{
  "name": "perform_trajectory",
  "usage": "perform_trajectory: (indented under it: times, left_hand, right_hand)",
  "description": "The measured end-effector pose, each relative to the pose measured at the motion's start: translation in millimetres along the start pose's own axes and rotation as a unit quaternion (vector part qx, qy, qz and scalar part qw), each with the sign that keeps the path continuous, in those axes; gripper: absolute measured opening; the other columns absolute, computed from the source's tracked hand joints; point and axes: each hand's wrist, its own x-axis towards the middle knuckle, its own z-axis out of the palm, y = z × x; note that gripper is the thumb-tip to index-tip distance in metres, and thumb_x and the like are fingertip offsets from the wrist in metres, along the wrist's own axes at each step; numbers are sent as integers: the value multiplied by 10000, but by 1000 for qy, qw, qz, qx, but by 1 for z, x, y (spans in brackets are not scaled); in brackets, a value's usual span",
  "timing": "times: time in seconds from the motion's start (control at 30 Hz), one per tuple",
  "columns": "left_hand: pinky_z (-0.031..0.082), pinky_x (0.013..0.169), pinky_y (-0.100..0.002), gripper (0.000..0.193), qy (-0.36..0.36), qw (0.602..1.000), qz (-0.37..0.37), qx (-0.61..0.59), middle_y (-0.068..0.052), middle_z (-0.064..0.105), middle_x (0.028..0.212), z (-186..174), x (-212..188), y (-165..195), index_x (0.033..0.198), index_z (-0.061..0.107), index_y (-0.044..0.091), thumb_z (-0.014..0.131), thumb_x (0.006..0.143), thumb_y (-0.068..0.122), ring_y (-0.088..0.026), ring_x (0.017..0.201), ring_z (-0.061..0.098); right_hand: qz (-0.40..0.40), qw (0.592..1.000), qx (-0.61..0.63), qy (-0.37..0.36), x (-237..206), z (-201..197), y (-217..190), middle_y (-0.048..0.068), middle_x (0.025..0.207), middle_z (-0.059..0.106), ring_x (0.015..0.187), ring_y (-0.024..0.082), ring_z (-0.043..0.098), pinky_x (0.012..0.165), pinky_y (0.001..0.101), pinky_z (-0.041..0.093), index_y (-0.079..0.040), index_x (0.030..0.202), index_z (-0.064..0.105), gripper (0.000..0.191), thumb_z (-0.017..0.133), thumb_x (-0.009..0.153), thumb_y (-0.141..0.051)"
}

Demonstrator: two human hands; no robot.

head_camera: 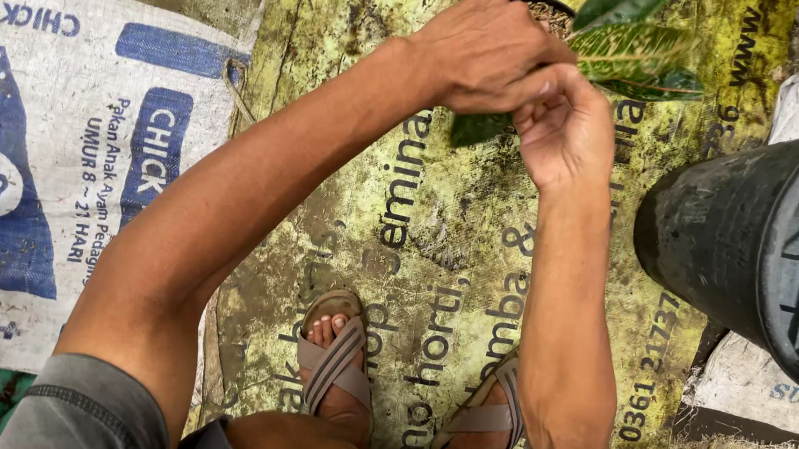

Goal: The person wipes the leaves of potted plants with a wet sponge. They dip the sponge into a bucket of water, then gently clean each leaf on multiple plants before placing them back on the floor.

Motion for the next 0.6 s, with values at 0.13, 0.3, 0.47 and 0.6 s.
perform_trajectory:
  times: [0.13,0.3,0.47,0.6]
  left_hand:
    - [513,638,-539,693,105,992,67,35,-154,724,879,-8,-3,8,1093,734,141,366,1036,725,-365,711,663]
    - [516,604,-485,860,182,973,130,53,-144,709,863,-11,-2,7,943,745,42,367,1077,803,-319,723,661]
    - [511,617,-490,871,175,977,106,53,-155,652,785,-11,2,11,878,721,27,357,1082,791,-314,710,647]
    - [511,623,-492,839,193,973,118,49,-123,672,834,-11,-2,10,975,736,35,331,1091,760,-301,742,656]
  right_hand:
    - [-45,997,40,-49,-21,3,-12,42,704,580,646,175,611,611,343,561,-51,817,552,156,559,944,40]
    - [-100,991,-18,-92,-42,15,-35,17,715,519,614,169,605,561,340,525,-8,1089,524,88,573,1034,41]
    - [-121,991,-16,-62,-46,27,-43,111,830,610,603,182,620,518,328,515,91,1519,232,588,550,1025,59]
    - [-143,988,-12,-59,-48,28,-40,122,848,631,627,176,633,520,326,519,48,1644,22,829,544,1001,51]
